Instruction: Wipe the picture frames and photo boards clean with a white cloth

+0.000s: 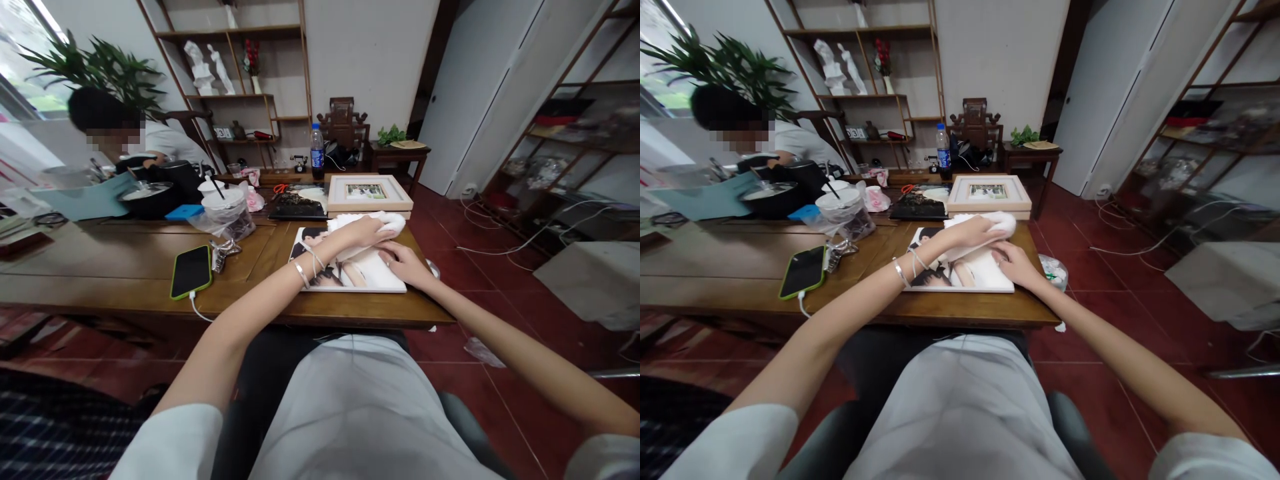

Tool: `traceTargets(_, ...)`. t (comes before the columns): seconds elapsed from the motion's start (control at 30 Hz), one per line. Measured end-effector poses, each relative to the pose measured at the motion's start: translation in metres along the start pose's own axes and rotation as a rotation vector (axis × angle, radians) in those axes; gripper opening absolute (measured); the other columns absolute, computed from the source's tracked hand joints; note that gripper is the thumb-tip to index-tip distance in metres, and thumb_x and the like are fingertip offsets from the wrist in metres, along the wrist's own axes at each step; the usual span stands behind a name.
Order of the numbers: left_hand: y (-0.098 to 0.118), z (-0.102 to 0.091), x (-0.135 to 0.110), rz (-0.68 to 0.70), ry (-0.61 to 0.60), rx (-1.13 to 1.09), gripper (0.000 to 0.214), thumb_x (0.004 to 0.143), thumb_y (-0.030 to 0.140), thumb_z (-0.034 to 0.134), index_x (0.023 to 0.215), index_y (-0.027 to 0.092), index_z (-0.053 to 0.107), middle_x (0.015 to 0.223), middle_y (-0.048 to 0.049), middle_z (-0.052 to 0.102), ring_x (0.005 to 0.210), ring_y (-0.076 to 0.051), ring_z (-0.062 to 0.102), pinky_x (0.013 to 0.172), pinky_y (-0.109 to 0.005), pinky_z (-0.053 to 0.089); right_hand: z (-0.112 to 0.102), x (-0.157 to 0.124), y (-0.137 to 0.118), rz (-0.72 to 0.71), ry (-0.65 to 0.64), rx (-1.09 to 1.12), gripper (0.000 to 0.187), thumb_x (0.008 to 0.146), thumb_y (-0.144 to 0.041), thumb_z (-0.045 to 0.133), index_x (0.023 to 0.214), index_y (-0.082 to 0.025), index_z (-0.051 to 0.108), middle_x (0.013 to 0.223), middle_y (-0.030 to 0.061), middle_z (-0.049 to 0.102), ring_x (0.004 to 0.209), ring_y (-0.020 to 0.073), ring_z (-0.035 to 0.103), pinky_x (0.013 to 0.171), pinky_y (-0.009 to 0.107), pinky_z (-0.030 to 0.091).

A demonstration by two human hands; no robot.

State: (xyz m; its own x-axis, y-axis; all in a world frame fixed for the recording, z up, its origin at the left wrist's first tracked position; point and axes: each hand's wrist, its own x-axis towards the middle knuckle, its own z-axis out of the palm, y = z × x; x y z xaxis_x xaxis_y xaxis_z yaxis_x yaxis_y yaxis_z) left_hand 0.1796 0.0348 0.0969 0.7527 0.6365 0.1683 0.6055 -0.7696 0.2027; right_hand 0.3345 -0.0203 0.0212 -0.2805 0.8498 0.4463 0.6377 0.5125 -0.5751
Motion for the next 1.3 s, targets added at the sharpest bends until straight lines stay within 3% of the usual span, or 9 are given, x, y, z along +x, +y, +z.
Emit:
traceTargets(0.17,-0.038,-0.001,-0.038,-0.019,0.021,0.065,0.05,0.094,0.048,0.032,0.095,0.01,0.065,0.096,-0.013,0.067,0.09,-0.022,0.06,0.084,-0.029,0.042,0.002,0.0,0.002,0.006,0.011,0.035,0.033,0.085,-0.019,0.046,0.112,-0.019,0.065,0.123,0.0077,0.061,0.117,0.022,0.054,0.103,0.039,0.039)
traceTargets(0.33,-0.088,-0.004,-0.085,-0.021,0.079,0.016,0.045,0.094,0.045,0.032,0.113,0.014,0.059,0.116,-0.0106,0.062,0.103,-0.024,0.056,0.092,-0.031,0.038,0.002,0.0,0.0,0.007,0.007,0.049,0.033,0.085,-0.018,0.046,0.113,-0.019,0.064,0.125,0.0079,0.06,0.119,0.0201,0.053,0.105,0.039,0.037)
traceTargets(0.47,-0.108,-0.001,-0.102,-0.058,0.136,0.008,0.045,0.094,0.042,0.032,0.119,0.014,0.057,0.123,-0.0092,0.058,0.111,-0.025,0.051,0.097,-0.033,0.035,0.002,0.0,0.001,0.006,0.016,0.046,0.032,0.085,-0.019,0.045,0.112,-0.016,0.064,0.126,0.0105,0.059,0.119,0.0205,0.053,0.106,0.039,0.037)
traceTargets(0.53,-0.106,0.001,-0.104,-0.026,0.144,0.026,0.044,0.095,0.042,0.032,0.117,0.015,0.058,0.125,-0.0089,0.057,0.113,-0.025,0.05,0.099,-0.034,0.034,0.002,0.0,0.002,0.001,0.015,0.046,0.032,0.086,-0.019,0.045,0.112,-0.016,0.064,0.126,0.0112,0.059,0.119,0.0208,0.053,0.106,0.04,0.037)
traceTargets(0.63,-0.086,0.003,-0.109,0.047,0.135,0.079,0.041,0.095,0.04,0.035,0.118,0.016,0.059,0.131,-0.0087,0.053,0.122,-0.025,0.044,0.102,-0.037,0.03,0.001,-0.001,0.003,-0.01,0.012,0.048,0.032,0.086,-0.02,0.046,0.112,-0.017,0.064,0.126,0.0103,0.059,0.119,0.0206,0.053,0.106,0.04,0.037)
traceTargets(0.87,0.004,-0.004,-0.167,0.083,-0.048,0.087,0.036,0.095,0.037,0.035,0.11,0.023,0.065,0.137,-0.0067,0.048,0.136,-0.023,0.027,0.11,-0.045,0.019,0.002,-0.001,0.003,-0.006,0.02,0.063,0.031,0.085,-0.019,0.047,0.111,-0.019,0.065,0.126,0.0086,0.059,0.118,0.0202,0.054,0.105,0.039,0.038)
traceTargets(0.97,0.028,-0.008,-0.191,0.128,-0.103,0.073,0.034,0.095,0.037,0.036,0.11,0.023,0.064,0.143,-0.0065,0.039,0.138,-0.02,0.023,0.113,-0.043,0.015,0.002,-0.001,0.001,0.004,0.017,0.063,0.031,0.084,-0.019,0.048,0.11,-0.019,0.065,0.125,0.0087,0.059,0.118,0.0208,0.054,0.105,0.04,0.038)
traceTargets(1.1,0.026,-0.013,-0.199,0.169,-0.137,0.044,0.034,0.095,0.037,0.037,0.111,0.026,0.064,0.143,-0.0032,0.04,0.137,-0.018,0.024,0.114,-0.038,0.015,0.002,-0.001,0.0,0.013,0.028,0.081,0.031,0.083,-0.018,0.049,0.109,-0.022,0.066,0.125,0.0062,0.06,0.117,0.0204,0.055,0.105,0.041,0.038)
traceTargets(1.3,-0.024,-0.013,-0.167,0.081,-0.045,0.01,0.039,0.095,0.041,0.034,0.11,0.022,0.064,0.139,-0.006,0.045,0.129,-0.023,0.037,0.108,-0.036,0.024,0.003,-0.001,0.003,-0.004,0.038,0.086,0.03,0.083,-0.018,0.05,0.109,-0.021,0.066,0.124,0.007,0.06,0.118,0.0209,0.054,0.105,0.041,0.037)
